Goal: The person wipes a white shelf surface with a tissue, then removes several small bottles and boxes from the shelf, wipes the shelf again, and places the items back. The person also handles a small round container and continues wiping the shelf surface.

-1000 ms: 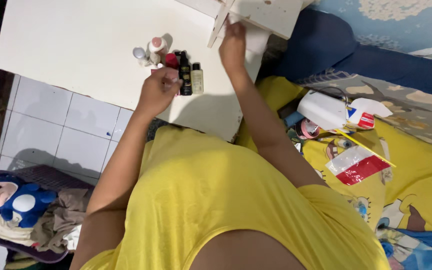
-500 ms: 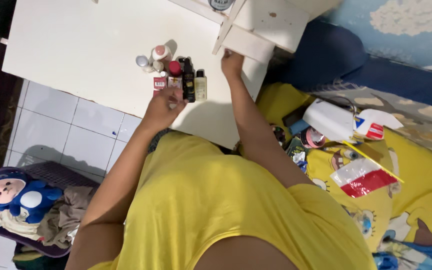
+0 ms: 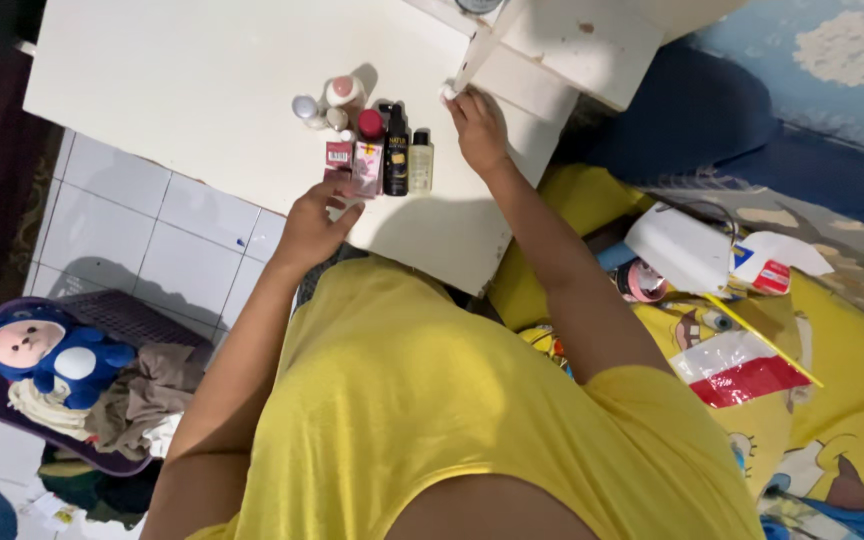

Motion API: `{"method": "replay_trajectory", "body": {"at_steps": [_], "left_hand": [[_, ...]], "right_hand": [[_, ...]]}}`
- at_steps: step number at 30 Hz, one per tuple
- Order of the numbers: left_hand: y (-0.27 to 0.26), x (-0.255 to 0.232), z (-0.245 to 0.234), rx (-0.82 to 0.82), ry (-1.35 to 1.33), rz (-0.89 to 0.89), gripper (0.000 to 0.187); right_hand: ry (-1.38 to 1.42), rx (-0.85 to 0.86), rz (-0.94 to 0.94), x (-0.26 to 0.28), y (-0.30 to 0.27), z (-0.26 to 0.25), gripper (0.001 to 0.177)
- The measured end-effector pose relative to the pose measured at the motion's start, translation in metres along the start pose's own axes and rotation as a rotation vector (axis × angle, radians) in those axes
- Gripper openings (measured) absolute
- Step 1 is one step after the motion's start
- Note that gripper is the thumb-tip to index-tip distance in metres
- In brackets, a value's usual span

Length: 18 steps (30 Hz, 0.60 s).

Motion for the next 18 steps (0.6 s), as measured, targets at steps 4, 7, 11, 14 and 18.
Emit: {"method": "replay_trajectory", "body": {"at_steps": [4,7,11,14,18], "left_hand": [[0.004,0.002,-0.007,-0.018,0.01,-0.019,0.034],[-0.003,0.0,-0.005,-0.019,0.012,0.016,0.034],[-0.007,0.01,-0.004,-0.003,0.069,-0.035,0.038],[-0.002,0.008,-0.018,-0.058,-0.036,0.027,0.032],[0.003,0.009,-0.011,-0.049,-0.017,0.029,0.033]], "right_hand": [[-0.044,0.014,0.096,-0.018,0.005,0.021,0.024],[0.042,0.0,0.181,-0.02,-0.013,0.03,0.029],[0.08,-0.031,0.311,-0.044,-0.031,0.03,0.011],[0.037,-0.138,0.422,-0.087,-0.018,0.024,0.021],[0.103,-0.156,0.724,-0.137,-0.034,0.035,0.019]]}}
Point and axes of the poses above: each hand's wrist, its own y-axis towards the middle knuckle, its own z-axis out of the palm, x = y × z, the point moved 10 cm from there along y, towards the middle knuckle, and after that the axes turned 7 degrees about y, right-handed, at the moved point
